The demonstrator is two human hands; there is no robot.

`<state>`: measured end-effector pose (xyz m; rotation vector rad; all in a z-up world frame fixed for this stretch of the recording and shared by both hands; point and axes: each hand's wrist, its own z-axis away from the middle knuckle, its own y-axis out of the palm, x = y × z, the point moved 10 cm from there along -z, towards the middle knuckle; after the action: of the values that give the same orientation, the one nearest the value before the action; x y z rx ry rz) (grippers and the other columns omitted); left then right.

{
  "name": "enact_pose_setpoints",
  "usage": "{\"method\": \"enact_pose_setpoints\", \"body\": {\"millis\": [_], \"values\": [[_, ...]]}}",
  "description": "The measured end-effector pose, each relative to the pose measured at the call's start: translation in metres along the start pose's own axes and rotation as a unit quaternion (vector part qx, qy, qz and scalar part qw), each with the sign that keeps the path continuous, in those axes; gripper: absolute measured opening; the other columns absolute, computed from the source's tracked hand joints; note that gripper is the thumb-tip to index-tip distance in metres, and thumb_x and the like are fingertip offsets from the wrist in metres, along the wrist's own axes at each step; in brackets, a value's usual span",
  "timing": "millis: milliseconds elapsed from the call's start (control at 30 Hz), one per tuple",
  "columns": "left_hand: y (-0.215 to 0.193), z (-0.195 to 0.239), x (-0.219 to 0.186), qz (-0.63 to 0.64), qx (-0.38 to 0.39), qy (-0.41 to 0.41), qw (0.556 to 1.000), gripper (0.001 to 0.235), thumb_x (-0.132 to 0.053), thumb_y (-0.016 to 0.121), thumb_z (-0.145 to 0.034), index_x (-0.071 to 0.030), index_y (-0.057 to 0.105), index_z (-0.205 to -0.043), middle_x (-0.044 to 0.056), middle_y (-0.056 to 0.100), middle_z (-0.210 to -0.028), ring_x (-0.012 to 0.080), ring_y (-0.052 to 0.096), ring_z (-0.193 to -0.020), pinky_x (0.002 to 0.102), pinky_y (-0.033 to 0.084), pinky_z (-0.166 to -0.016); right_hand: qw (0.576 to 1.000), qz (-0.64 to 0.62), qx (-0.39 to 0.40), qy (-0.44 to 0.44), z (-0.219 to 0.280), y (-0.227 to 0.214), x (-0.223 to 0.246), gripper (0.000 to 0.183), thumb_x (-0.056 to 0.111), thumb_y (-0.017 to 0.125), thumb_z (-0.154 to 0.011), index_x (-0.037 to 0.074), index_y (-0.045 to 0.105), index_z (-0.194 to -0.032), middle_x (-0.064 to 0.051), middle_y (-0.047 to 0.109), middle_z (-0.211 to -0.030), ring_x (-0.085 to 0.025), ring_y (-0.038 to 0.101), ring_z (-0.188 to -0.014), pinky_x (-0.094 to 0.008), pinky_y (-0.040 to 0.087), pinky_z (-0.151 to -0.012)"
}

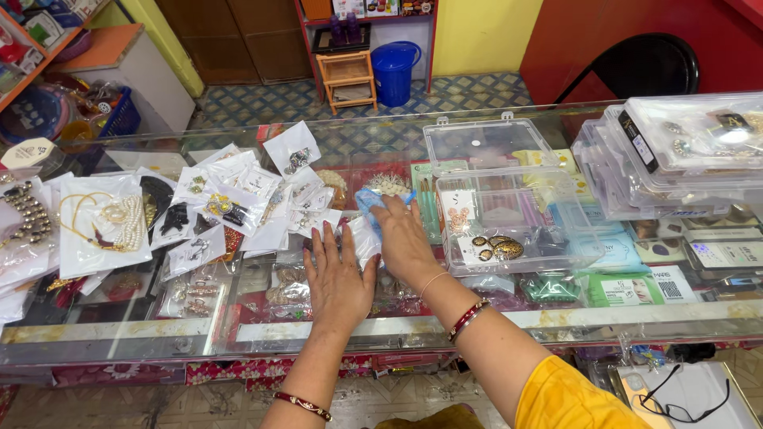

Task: The person wipes individual packaged jewelry items with a blue cloth on a glass display counter. They pick up each item, wipe it, and place it into a clear plastic storage box. The person handles various types of jewelry, including earrings and necklaces, one by one.

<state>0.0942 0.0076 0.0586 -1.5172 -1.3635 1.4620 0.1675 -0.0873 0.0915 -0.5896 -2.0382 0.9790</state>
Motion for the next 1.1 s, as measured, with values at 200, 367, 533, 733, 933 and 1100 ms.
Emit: {"method": "enact_pose_setpoints", "body": {"millis": [200,367,533,733,933,1100], "values": [[0.001,0.002,0.002,-0.01,0.005,-0.004,1.0,0.077,-0.044,0.053,-0.096,0.0,0.031,-0.155,0.026,0.02,-0.163,0.0403,0.009,-0.153,0.056,0.006,-0.121,0.998,-0.034,-0.011,-0.059,0.023,-0.015,0.028,0.071,-0.008,0.062,-0.063,-0.003,0.057,-0.134,-0.028,0.047,-0.145,-0.044,0.039,-0.139,-0.055,0.024,-0.117],[0.004,-0.001,0.003,-0.049,0.027,-0.007,0.998,0.076,-0.043,0.054,-0.094,0.002,0.032,-0.152,0.024,0.018,-0.166,0.0392,0.008,-0.154,0.055,0.007,-0.122,0.994,-0.056,0.02,-0.096,0.033,-0.006,0.045,0.064,-0.009,0.064,-0.076,-0.001,0.056,-0.139,-0.026,0.048,-0.148,-0.043,0.037,-0.144,-0.056,0.022,-0.12],[-0.005,0.0,-0.003,-0.015,0.001,0.003,1.0,0.075,-0.043,0.053,-0.095,0.0,0.032,-0.153,0.026,0.02,-0.162,0.0412,0.008,-0.153,0.057,0.006,-0.12,1.0,-0.016,0.018,-0.012,0.02,-0.009,0.019,0.068,-0.009,0.064,-0.07,-0.001,0.056,-0.137,-0.025,0.048,-0.147,-0.042,0.04,-0.143,-0.053,0.022,-0.122],[-0.006,0.003,-0.001,-0.001,0.0,-0.004,1.0,0.077,-0.045,0.053,-0.096,0.0,0.03,-0.155,0.026,0.019,-0.163,0.0404,0.009,-0.153,0.056,0.007,-0.121,0.999,-0.04,-0.027,0.012,0.012,-0.022,0.016,0.066,-0.01,0.06,-0.076,-0.002,0.055,-0.141,-0.026,0.049,-0.148,-0.041,0.04,-0.143,-0.052,0.022,-0.124],[-0.002,-0.001,0.001,-0.037,0.021,-0.008,0.999,0.077,-0.046,0.053,-0.096,-0.002,0.031,-0.154,0.024,0.018,-0.164,0.0401,0.009,-0.154,0.055,0.007,-0.12,0.998,-0.021,0.02,-0.064,0.025,-0.005,0.033,0.058,-0.008,0.059,-0.078,-0.004,0.057,-0.136,-0.026,0.048,-0.148,-0.042,0.037,-0.145,-0.054,0.02,-0.122],[-0.01,0.002,-0.002,0.013,-0.01,-0.002,1.0,0.07,-0.047,0.052,-0.098,-0.008,0.037,-0.153,0.025,0.022,-0.162,0.0404,0.01,-0.153,0.056,0.008,-0.12,0.998,0.054,0.006,0.041,0.01,-0.003,-0.019,0.051,-0.005,0.058,-0.082,-0.005,0.058,-0.133,-0.028,0.047,-0.147,-0.044,0.036,-0.145,-0.054,0.02,-0.122]]}}
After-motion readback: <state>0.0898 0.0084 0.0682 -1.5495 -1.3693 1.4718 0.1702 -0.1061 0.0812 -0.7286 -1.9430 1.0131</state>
